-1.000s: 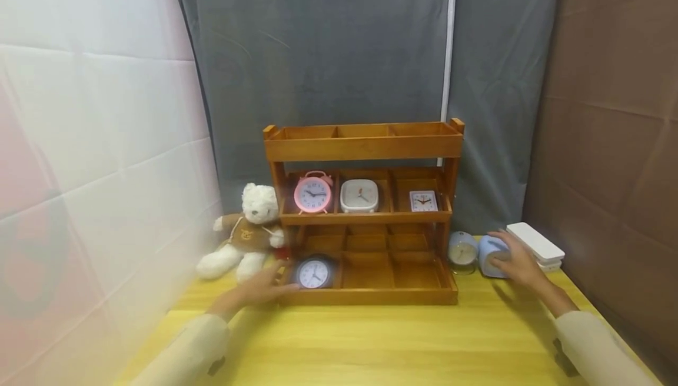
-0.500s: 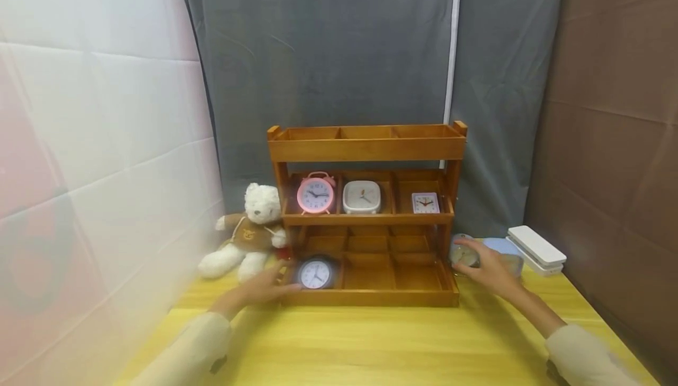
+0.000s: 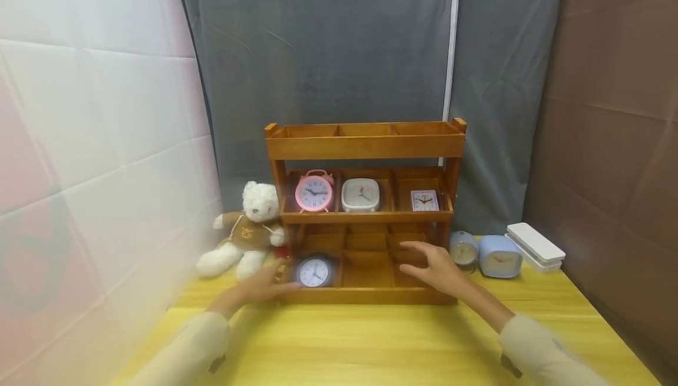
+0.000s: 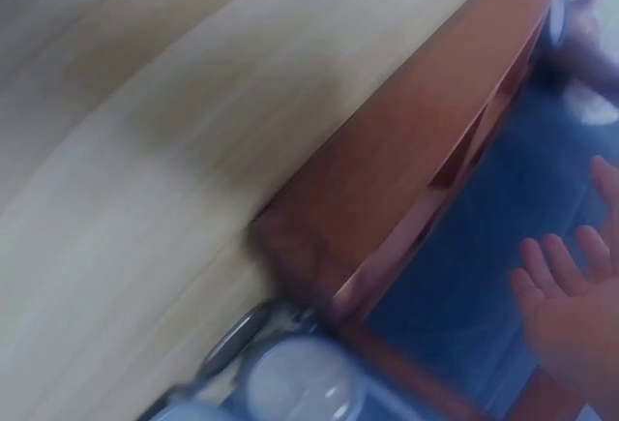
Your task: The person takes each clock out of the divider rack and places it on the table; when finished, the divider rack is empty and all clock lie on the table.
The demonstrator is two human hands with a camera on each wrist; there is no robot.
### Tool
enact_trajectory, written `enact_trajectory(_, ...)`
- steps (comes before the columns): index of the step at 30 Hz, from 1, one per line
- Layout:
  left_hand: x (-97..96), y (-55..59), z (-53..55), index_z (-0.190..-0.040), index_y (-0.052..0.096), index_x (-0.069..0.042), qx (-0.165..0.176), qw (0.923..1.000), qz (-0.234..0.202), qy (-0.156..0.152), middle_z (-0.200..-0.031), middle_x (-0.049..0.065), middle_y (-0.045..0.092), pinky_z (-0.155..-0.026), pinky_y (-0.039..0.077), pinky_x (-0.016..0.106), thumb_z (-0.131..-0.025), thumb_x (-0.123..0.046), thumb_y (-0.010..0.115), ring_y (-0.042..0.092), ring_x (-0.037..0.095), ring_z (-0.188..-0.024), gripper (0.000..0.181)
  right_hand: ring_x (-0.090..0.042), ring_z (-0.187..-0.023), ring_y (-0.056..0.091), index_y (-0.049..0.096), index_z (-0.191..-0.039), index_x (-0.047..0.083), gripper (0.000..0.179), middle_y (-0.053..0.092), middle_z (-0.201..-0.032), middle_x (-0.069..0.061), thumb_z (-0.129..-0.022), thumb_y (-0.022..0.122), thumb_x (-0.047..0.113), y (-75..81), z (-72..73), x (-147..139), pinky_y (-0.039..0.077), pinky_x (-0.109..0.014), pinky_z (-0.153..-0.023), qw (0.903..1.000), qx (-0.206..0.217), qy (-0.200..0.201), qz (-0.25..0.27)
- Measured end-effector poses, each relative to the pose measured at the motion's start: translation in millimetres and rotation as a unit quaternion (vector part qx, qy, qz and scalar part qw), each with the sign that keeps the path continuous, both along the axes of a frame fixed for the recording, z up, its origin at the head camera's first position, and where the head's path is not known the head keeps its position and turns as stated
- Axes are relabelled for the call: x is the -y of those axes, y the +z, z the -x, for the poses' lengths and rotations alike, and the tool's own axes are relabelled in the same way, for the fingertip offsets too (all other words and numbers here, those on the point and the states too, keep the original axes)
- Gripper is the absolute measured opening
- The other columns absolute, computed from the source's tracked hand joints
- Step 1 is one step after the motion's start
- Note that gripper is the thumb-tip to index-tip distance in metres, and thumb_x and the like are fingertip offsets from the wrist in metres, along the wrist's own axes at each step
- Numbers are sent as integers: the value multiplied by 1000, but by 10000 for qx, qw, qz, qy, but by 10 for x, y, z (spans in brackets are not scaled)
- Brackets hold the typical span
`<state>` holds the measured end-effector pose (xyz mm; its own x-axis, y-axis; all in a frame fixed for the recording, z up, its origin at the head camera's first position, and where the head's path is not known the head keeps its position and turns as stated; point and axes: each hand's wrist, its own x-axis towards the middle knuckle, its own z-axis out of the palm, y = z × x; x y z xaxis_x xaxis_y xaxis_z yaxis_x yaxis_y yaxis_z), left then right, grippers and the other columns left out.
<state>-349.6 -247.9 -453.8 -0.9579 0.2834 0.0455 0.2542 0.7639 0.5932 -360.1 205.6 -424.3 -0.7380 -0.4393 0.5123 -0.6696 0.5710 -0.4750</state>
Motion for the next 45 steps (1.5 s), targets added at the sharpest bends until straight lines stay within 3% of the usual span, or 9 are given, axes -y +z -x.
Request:
enact_trajectory(9, 1, 55, -55, -152, 44, -3, -17, 10000, -40, -11, -137, 28, 61, -100, 51, 57, -93, -47, 77, 64, 41, -120, 80, -36, -128, 62, 64, -140, 6, 56, 67, -138, -11, -94, 80, 33, -12, 73, 539, 50, -56, -105, 9986, 404, 341, -47)
enact_trajectory(26, -20, 59, -10, -148, 50, -6, -145, 9998, -148, 59, -139, 29, 60, -97, 55, 54, -89, -46, 82, 69, 39, -115, 79, -35, -125, 63, 68, -132, 2, 50, 69, -132, -15, -91, 83, 25, -182, 329, 1438, 48, -53, -107, 9959, 488, 756, -24)
enact_trajectory(30, -19, 59, -2, -147, 51, -6, -195, 9997, -139, 80, -138, 31, 60, -95, 56, 53, -87, -48, 83, 70, 39, -112, 81, -35, -121, 65, 68, -131, 1, 50, 70, -130, -17, -89, 84, 23, -220, 399, 1595, 51, -51, -104, 9965, 491, 668, -126)
enact_trajectory(36, 1, 29, 39, -151, 50, -7, -234, 9997, 18, 11, -139, 30, 60, -95, 56, 53, -87, -54, 81, 70, 38, -113, 84, -41, -125, 62, 67, -132, -3, 55, 67, -131, -23, -87, 86, 23, -276, 468, 1780, 47, -53, -108, 9955, 822, 464, -65)
enact_trajectory(45, 79, 38, 48, -156, 46, -5, -15, 9997, 59, -247, -143, 31, 57, -95, 56, 53, -89, -50, 81, 69, 39, -115, 88, -46, -122, 60, 64, -130, -14, 66, 63, -130, -33, -81, 89, 24, -362, 421, 1930, 47, -55, -107, 9937, 686, 767, -443)
